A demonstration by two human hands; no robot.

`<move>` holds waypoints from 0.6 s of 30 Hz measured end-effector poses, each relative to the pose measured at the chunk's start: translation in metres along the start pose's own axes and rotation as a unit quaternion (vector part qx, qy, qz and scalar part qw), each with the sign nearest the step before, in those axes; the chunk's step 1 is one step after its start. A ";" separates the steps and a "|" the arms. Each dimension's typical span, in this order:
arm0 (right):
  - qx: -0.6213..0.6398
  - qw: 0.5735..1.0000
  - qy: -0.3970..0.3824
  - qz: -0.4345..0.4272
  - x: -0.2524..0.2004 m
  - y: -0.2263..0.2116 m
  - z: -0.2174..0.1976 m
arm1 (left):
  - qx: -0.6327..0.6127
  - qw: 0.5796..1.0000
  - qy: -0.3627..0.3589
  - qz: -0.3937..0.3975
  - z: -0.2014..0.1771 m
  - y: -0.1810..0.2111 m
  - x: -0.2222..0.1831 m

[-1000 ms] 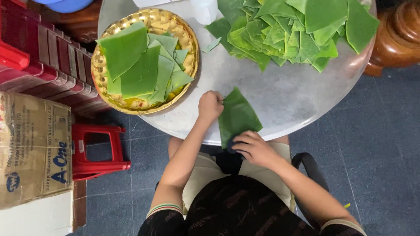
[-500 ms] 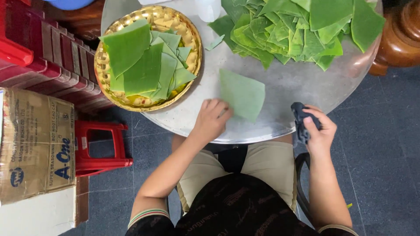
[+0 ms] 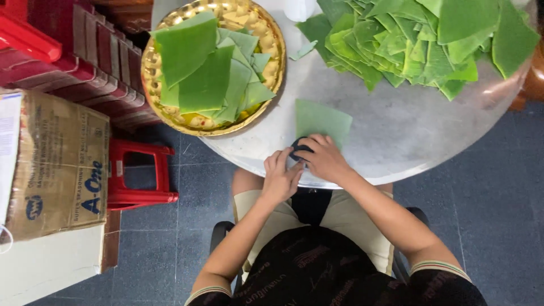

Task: Cleaning and wiping cut banana leaves with a cloth before stacking them in a tray.

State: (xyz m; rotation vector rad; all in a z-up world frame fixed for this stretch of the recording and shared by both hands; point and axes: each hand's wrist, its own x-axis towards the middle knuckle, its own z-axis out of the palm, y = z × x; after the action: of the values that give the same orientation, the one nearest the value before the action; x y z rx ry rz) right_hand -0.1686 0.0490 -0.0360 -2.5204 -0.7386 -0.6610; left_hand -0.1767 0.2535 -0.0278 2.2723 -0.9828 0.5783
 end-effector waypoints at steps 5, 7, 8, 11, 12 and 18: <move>-0.024 0.999 -0.027 0.030 0.016 0.019 0.009 | -0.014 1.000 -0.001 -0.013 0.011 -0.002 -0.008; -0.040 0.998 -0.031 0.046 0.030 0.030 0.010 | -0.021 1.000 0.005 -0.006 0.008 -0.001 -0.002; -0.049 0.997 -0.022 0.052 0.038 0.034 0.011 | -0.026 1.000 0.002 -0.001 0.003 0.000 0.001; -0.064 0.996 -0.015 0.068 0.057 0.047 0.012 | -0.034 0.999 -0.008 0.007 -0.003 0.003 0.005; -0.070 0.994 -0.018 0.077 0.063 0.052 0.013 | -0.038 0.999 -0.015 0.010 -0.004 0.004 0.006; -0.109 0.985 -0.039 0.125 0.100 0.095 0.022 | -0.045 0.998 -0.046 -0.011 -0.015 0.002 0.014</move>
State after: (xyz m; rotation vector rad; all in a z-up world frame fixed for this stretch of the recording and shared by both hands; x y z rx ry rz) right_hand -0.0316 0.0255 -0.0234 -2.7902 -0.3824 -0.5849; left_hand -0.1716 0.2550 -0.0078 2.2441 -1.0066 0.4160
